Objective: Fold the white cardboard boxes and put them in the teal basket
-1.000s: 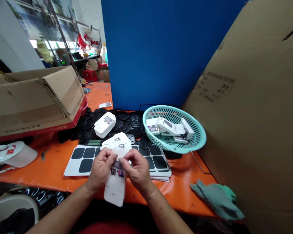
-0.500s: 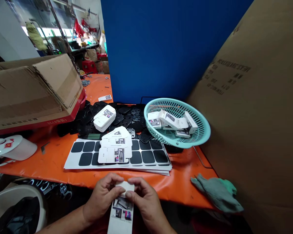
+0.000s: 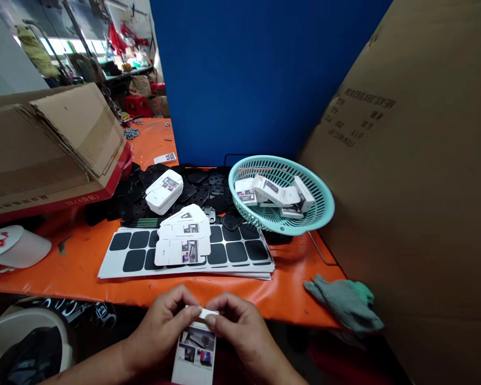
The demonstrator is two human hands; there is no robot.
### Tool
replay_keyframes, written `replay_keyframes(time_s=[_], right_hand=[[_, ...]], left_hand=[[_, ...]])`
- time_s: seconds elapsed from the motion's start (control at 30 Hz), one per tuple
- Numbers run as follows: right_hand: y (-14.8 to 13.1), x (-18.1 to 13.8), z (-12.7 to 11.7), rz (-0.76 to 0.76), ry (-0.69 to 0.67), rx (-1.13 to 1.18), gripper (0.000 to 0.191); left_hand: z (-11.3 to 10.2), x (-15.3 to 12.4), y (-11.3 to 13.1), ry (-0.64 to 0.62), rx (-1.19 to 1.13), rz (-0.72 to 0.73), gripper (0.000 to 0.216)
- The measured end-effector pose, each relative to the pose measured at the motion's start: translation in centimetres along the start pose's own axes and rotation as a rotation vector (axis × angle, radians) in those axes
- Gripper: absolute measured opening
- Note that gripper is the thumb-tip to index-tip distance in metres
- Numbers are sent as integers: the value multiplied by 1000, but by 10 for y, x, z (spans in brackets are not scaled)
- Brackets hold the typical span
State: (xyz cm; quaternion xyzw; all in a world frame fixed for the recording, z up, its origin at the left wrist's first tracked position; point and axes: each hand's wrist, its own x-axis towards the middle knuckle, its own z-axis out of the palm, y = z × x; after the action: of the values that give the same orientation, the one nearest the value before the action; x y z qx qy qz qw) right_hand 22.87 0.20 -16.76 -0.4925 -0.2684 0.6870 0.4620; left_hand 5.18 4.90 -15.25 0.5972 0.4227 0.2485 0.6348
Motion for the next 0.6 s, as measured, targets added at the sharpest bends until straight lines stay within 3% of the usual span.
replay_keyframes(time_s=[0.1,0.2,0.3,0.43,0.53,0.6], right_hand=[[-3,-1,2,40,31,71,27],[-3,-4,2,48,47,34,23],[-1,-7,0,-35,34,-134,20],[15,-13,-3,-290,10,-401,17],[30,-16,-3,-354,2,-421,17],[28,-13,-5,-337,16,-397,14]], left_hand=[[2,3,2,-13,-179,-126,25],[1,3,-4,-36,-294,-148,25],[-4,0,-13,-30,-294,-78,24],[-13,-9,-26,-83,-184,46,24],[-18,-12,-30,-143,-139,69,28],[-24,-5,-24,-159,5,184,30]])
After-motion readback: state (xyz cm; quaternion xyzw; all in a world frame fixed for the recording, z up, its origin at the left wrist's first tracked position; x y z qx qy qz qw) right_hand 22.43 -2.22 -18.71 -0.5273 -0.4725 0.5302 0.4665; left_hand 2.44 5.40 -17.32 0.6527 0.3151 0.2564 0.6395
